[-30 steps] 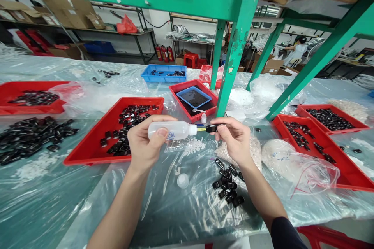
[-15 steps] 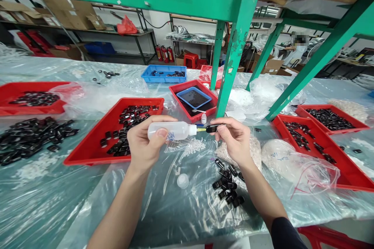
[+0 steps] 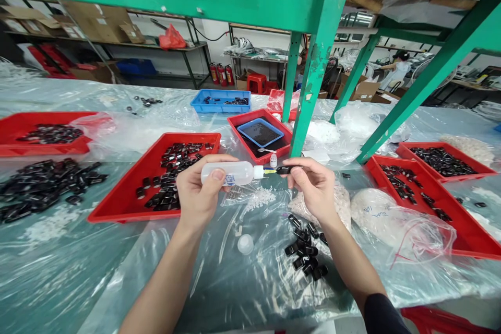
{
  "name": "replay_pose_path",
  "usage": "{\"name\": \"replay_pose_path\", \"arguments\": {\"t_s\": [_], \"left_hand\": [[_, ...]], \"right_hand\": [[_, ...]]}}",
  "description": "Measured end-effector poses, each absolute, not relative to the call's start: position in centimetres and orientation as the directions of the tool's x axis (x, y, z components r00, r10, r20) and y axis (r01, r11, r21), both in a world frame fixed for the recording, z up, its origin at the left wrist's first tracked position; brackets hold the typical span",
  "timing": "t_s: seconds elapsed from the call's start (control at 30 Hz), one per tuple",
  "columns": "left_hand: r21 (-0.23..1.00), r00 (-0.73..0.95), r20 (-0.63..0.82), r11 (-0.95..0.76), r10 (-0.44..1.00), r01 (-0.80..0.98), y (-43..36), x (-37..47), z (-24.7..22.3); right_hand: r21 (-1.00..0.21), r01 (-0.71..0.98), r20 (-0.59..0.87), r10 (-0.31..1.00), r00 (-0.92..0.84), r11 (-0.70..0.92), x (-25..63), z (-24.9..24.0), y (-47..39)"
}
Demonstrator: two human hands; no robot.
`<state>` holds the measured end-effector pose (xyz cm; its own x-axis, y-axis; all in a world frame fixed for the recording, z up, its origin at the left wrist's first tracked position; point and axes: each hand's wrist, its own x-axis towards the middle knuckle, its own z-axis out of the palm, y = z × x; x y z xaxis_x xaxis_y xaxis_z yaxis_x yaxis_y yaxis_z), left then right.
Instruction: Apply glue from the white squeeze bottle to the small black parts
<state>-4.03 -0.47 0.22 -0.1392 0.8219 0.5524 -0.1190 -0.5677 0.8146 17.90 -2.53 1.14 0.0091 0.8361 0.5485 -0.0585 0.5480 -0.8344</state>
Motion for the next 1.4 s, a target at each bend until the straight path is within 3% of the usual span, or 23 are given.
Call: {"name": "replay_pose_path", "arguments": {"t_s": [0.53, 1.1, 1.4], "left_hand": [[0.81, -0.176, 0.539, -0.564, 0.824, -0.16, -0.83, -3.81, 0.82], [0.807, -0.168, 0.531, -0.556, 0.83, -0.199, -0.67, -3.84, 0.88], [0.788, -0.149, 0.541, -0.56, 0.828, -0.254, -0.58, -3.62, 1.17]], "right_hand": [[-0.807, -0.099, 0.587, 0.81, -0.016, 0.583, 17.98, 0.95, -2.53], [-0.785, 0.024, 0.619, 0.786, -0.008, 0.619, 18.23, 0.48, -2.69], [-0.773, -0.013, 0.634, 0.773, -0.005, 0.634, 18.14, 0.51, -2.75]]}}
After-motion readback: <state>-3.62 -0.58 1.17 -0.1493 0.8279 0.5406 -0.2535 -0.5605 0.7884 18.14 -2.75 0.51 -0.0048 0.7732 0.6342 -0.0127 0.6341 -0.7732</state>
